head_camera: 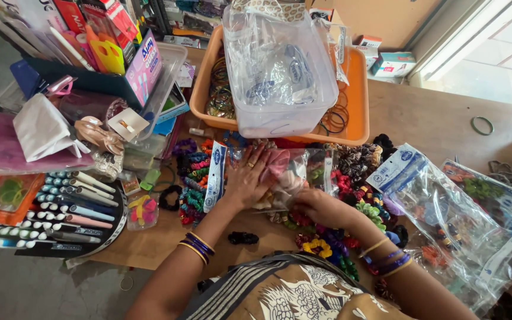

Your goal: The person sorts through a large pile of colorful scrunchies on a table, picking them up and placing them into small plastic bags. They continue to organize the hair accessories by handling various colors and textures, occasionally reaching into a plastic bin for more items.

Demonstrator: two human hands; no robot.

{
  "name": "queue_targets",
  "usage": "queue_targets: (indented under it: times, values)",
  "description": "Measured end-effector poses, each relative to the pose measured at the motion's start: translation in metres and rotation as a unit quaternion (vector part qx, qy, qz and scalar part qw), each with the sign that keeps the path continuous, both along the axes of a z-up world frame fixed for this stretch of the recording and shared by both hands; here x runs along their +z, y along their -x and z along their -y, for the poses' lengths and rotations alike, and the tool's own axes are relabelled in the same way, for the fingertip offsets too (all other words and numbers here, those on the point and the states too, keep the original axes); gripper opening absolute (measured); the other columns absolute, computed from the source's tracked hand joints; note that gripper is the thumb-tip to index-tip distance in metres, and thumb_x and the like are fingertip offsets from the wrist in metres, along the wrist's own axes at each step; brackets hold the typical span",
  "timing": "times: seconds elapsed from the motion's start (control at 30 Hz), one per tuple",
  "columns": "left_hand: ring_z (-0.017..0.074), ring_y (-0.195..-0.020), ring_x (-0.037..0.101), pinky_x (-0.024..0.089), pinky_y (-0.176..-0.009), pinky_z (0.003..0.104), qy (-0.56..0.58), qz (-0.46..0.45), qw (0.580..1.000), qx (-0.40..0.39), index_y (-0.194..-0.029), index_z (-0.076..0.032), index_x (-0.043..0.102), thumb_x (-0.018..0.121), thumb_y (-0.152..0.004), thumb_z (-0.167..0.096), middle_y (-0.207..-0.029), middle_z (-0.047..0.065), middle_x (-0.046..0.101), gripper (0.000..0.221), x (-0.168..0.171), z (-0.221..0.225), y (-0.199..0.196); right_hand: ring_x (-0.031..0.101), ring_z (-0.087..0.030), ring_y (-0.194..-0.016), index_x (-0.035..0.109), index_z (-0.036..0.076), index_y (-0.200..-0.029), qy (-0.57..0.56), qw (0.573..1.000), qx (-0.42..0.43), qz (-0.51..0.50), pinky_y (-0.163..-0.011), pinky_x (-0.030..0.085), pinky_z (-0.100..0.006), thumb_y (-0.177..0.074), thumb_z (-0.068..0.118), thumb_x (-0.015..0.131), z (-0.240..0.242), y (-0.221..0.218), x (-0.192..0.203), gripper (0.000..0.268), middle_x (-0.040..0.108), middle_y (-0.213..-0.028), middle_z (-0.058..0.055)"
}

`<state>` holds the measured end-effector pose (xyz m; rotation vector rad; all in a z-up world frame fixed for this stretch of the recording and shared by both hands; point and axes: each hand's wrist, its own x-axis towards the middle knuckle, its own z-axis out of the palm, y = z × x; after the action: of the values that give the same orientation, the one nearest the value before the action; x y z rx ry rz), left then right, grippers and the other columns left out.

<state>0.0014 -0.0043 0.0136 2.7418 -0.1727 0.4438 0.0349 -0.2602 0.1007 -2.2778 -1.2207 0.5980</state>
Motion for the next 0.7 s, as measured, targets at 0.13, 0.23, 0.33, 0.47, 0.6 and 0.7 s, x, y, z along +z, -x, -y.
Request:
queue_targets:
  times: [0.13, 0.23, 0.33, 0.47, 0.6, 0.7]
  values:
    - [0.0303, -0.157, 0.027, 0.003, -0.117, 0.077, 0.019, -0.038, 0.999, -0.002, -0.162, -0.024, 0.031, 0.033, -0.1, -0.065, -0.172, 0.002, 0.026, 0.075, 0.01, 0.001, 0.001, 0.072, -0.029, -0.089, 0.07, 0.004, -0.116, -0.071, 0.975, -0.089, -0.19, -0.083, 0.06, -0.038, -0.094, 0.008, 0.063, -0.007, -0.02, -0.02, 0.023, 0.075, -0.096, -0.012]
    - [0.0307, -0.155, 0.024, 0.002, -0.114, 0.076, 0.037, -0.061, 0.997, 0.002, -0.161, -0.022, 0.03, 0.035, -0.097, -0.066, -0.169, 0.003, 0.024, 0.078, 0.025, 0.003, -0.001, 0.072, -0.03, -0.091, 0.068, 0.004, -0.116, -0.146, 0.948, -0.191, -0.209, -0.081, 0.06, -0.04, -0.088, 0.012, 0.071, -0.02, -0.023, -0.028, 0.029, 0.075, -0.099, -0.012]
    - [0.031, -0.15, 0.02, -0.001, -0.11, 0.076, 0.025, -0.097, 0.995, 0.0, -0.158, -0.02, 0.03, 0.042, -0.094, -0.061, -0.166, 0.004, 0.022, 0.076, 0.031, 0.012, 0.002, 0.072, -0.029, -0.104, 0.066, 0.007, -0.114, -0.11, 0.982, -0.018, 0.155, -0.089, 0.058, -0.044, -0.084, 0.018, 0.077, -0.042, -0.007, -0.015, 0.034, 0.074, -0.108, -0.011]
    - [0.0282, -0.156, 0.024, 0.003, -0.121, 0.071, 0.036, -0.028, 0.999, -0.022, -0.158, -0.016, 0.036, 0.048, -0.104, -0.047, -0.168, 0.005, 0.029, 0.063, 0.041, 0.033, 0.006, 0.064, -0.035, -0.106, 0.066, 0.002, -0.119, -0.03, 0.977, -0.039, 0.207, -0.085, 0.056, -0.046, -0.09, 0.02, 0.069, -0.053, -0.001, -0.011, 0.034, 0.062, -0.123, -0.022]
    - [0.0229, -0.159, 0.023, 0.001, -0.124, 0.066, 0.035, -0.045, 0.998, -0.032, -0.162, -0.018, 0.033, 0.045, -0.103, -0.048, -0.171, 0.001, 0.029, 0.068, 0.035, 0.042, 0.007, 0.069, -0.031, -0.098, 0.068, -0.002, -0.116, -0.109, 0.985, -0.132, -0.018, -0.087, 0.057, -0.041, -0.094, 0.016, 0.06, -0.009, -0.035, -0.022, 0.029, 0.071, -0.108, -0.02]
    - [0.0266, -0.155, 0.01, -0.01, -0.117, 0.067, 0.018, -0.126, 0.991, -0.03, -0.16, -0.013, 0.023, 0.044, -0.093, -0.076, -0.169, 0.006, 0.016, 0.094, 0.052, 0.052, 0.01, 0.07, -0.031, -0.081, 0.075, 0.009, -0.119, -0.029, 0.936, -0.348, -0.043, -0.075, 0.057, -0.042, -0.095, 0.024, 0.062, 0.008, -0.023, 0.03, 0.031, 0.077, -0.103, -0.015]
